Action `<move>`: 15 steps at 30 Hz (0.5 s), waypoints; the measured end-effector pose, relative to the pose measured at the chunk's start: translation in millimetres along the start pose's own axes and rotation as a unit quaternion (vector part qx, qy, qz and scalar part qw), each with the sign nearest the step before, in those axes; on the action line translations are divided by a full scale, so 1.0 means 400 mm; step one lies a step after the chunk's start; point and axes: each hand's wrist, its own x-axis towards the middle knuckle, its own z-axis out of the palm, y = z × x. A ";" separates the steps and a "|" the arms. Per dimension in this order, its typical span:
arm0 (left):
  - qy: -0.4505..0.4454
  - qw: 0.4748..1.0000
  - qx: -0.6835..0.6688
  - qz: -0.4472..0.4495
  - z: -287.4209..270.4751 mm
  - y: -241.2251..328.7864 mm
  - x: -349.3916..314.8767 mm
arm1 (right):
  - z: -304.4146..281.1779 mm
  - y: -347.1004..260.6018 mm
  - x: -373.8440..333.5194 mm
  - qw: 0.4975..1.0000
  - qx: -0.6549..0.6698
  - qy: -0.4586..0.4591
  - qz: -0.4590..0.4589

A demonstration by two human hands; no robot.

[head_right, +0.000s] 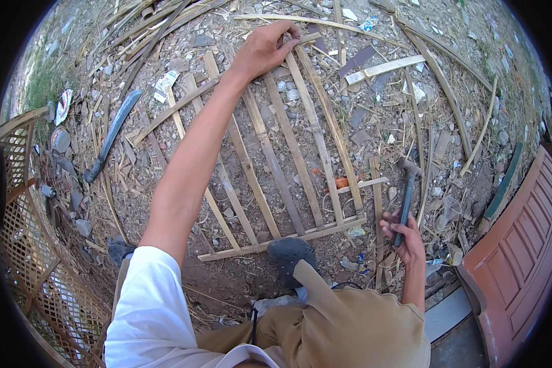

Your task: The person trims a bamboo strip with a blade and then hammers a nail into a bamboo frame.

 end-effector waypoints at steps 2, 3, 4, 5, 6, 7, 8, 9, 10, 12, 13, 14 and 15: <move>0.007 1.000 -0.008 0.003 0.004 0.004 0.005 | 0.015 -0.028 -0.022 0.978 0.164 -0.129 0.026; 0.007 1.000 -0.016 -0.007 0.007 0.012 0.004 | 0.009 -0.024 -0.022 0.935 0.295 -0.187 0.065; 0.007 1.000 -0.024 -0.016 0.009 0.019 0.003 | 0.008 -0.015 -0.019 0.944 0.278 -0.175 0.044; 0.008 1.000 -0.019 -0.014 0.012 0.025 0.005 | 0.009 -0.004 -0.015 0.952 0.260 -0.163 0.023; 0.010 1.000 -0.009 -0.012 0.009 0.025 0.002 | 0.024 0.003 -0.008 0.958 0.240 -0.154 0.004; 0.012 1.000 0.000 -0.010 0.009 0.026 0.002 | 0.065 0.000 -0.009 0.980 0.160 -0.118 -0.031; 0.012 1.000 0.008 -0.011 0.008 0.025 0.002 | 0.103 -0.013 -0.010 0.986 0.118 -0.107 -0.047; 0.013 1.000 0.017 -0.011 0.008 0.028 0.003 | 0.143 -0.032 -0.012 0.991 0.076 -0.096 -0.063; 0.011 1.000 0.024 -0.012 0.009 0.031 0.001 | 0.186 -0.052 -0.016 0.993 0.035 -0.083 -0.078; 0.012 1.000 0.013 -0.012 0.003 0.031 0.002 | 0.284 -0.099 -0.004 0.991 -0.054 -0.072 -0.103; 0.013 1.000 0.007 -0.011 0.002 0.030 0.003 | 0.322 -0.114 0.009 0.988 -0.084 -0.064 -0.117; 0.018 1.000 0.007 -0.009 0.001 0.027 0.002 | 0.356 -0.126 0.028 0.983 -0.115 -0.059 -0.131; 0.022 1.000 0.006 -0.007 0.005 0.023 0.000 | 0.386 -0.135 0.045 0.980 -0.129 -0.056 -0.143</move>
